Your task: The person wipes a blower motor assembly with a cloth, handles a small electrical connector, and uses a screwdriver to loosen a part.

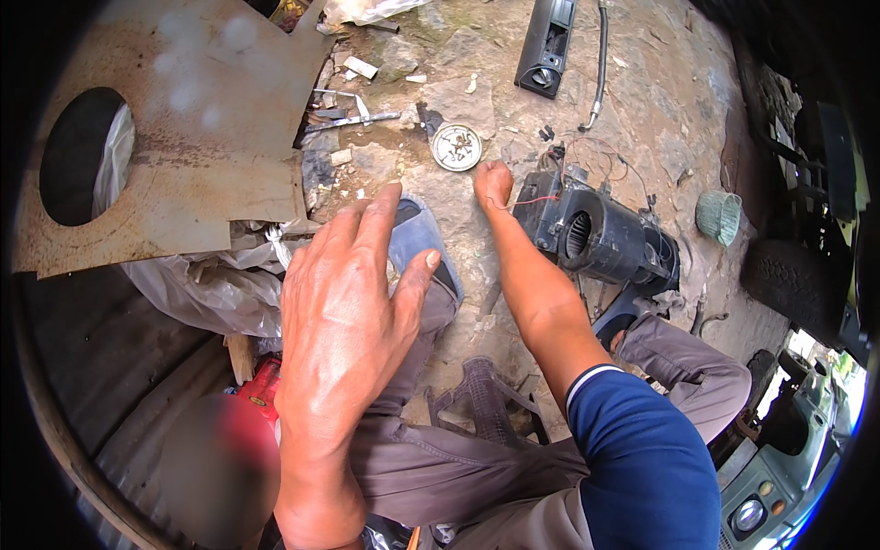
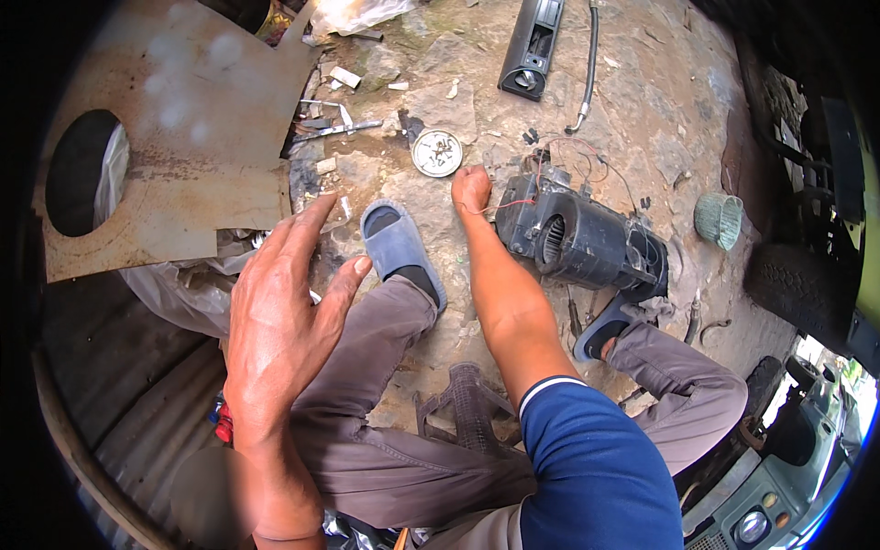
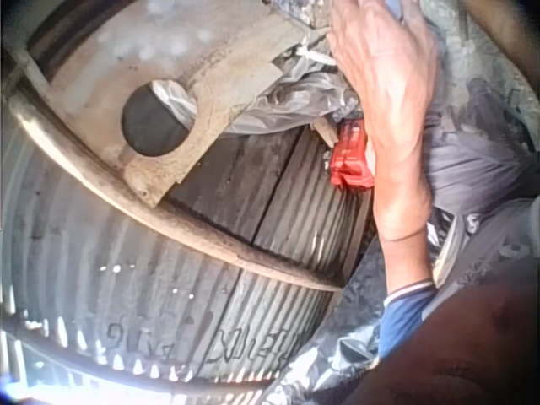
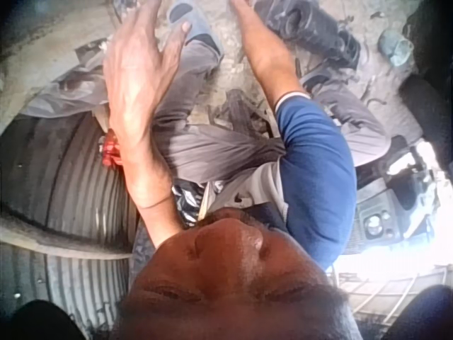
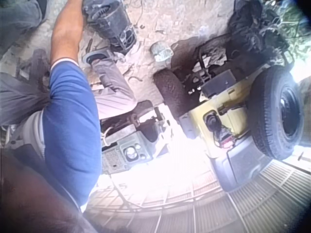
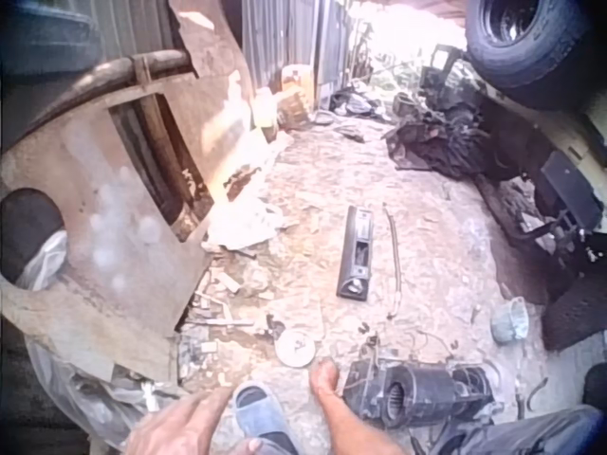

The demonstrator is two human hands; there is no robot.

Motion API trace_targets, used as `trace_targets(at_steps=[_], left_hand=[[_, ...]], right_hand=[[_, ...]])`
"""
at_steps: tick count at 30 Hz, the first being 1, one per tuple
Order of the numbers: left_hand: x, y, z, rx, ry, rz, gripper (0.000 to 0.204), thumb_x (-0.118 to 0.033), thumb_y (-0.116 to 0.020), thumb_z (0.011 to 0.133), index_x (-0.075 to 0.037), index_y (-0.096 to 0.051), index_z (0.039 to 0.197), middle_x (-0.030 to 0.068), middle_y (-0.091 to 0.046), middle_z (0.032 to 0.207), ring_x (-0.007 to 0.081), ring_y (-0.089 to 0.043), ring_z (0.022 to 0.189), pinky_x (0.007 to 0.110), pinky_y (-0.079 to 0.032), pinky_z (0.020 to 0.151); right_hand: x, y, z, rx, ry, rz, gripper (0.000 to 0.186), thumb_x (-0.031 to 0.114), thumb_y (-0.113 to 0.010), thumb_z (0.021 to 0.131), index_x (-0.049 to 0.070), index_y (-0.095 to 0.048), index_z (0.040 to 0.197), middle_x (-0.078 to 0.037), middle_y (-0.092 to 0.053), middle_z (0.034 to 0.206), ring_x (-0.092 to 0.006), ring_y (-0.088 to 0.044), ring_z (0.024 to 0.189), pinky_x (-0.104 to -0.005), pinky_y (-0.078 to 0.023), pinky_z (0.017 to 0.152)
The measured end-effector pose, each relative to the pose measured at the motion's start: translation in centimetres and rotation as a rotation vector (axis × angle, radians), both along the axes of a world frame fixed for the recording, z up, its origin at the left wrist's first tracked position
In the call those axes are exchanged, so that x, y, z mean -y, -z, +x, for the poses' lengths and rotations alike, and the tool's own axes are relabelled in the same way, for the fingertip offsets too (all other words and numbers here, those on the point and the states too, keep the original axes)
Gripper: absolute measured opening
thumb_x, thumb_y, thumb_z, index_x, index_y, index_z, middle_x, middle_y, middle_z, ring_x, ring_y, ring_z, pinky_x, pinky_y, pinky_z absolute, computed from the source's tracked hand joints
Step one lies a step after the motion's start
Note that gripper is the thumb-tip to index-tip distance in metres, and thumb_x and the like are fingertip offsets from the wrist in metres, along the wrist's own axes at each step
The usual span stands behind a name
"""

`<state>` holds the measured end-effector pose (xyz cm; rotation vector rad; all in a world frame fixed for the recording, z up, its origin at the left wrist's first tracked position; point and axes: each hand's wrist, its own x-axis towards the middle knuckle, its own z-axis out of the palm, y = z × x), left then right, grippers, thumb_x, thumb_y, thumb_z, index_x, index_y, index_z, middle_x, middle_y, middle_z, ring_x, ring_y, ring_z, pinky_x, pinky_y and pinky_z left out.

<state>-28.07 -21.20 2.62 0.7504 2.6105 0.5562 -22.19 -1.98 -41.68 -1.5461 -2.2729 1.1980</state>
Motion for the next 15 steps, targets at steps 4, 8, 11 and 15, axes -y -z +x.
trace_targets(at_steps=[4,8,11,15], left_hand=[[0.0,-0.1,-0.1,0.018,-0.015,-0.005,0.052,-0.018,-0.074,0.083,0.001,-0.058,0.129,0.0229,-0.065,0.109,0.0411,-0.062,0.101,0.044,-0.049,0.088],[0.2,0.1,0.0,0.008,-0.008,0.006,0.053,-0.019,-0.074,0.083,0.001,-0.058,0.129,0.0227,-0.065,0.109,0.041,-0.062,0.1,0.044,-0.049,0.088],[0.2,0.1,0.0,0.008,-0.008,-0.003,0.053,-0.019,-0.074,0.083,0.001,-0.058,0.129,0.0226,-0.065,0.11,0.0408,-0.062,0.1,0.044,-0.049,0.088],[0.0,-0.2,0.0,0.06,-0.027,-0.023,0.053,-0.018,-0.074,0.083,0.001,-0.058,0.129,0.0226,-0.064,0.111,0.0408,-0.062,0.101,0.044,-0.049,0.088]], right_hand=[[1.5,-0.5,0.5,-0.127,0.08,-0.062,0.027,0.024,-0.062,0.085,0.0,-0.067,0.098,-0.025,-0.07,0.09,-0.0409,-0.068,0.09,-0.0469,-0.052,0.081],[2.5,-1.4,3.3,0.076,0.178,0.011,0.029,0.02,-0.058,0.087,0.002,-0.06,0.109,-0.028,-0.068,0.099,-0.0445,-0.066,0.096,-0.0496,-0.05,0.085],[2.2,-1.8,3.6,0.141,0.205,-0.008,0.032,0.022,-0.059,0.088,0.005,-0.057,0.116,-0.027,-0.068,0.105,-0.0441,-0.065,0.099,-0.0493,-0.049,0.087],[1.6,-2.2,2.2,0.251,0.176,-0.026,0.03,0.024,-0.06,0.09,0.006,-0.058,0.114,-0.024,-0.069,0.104,-0.0426,-0.066,0.099,-0.0496,-0.05,0.085]])
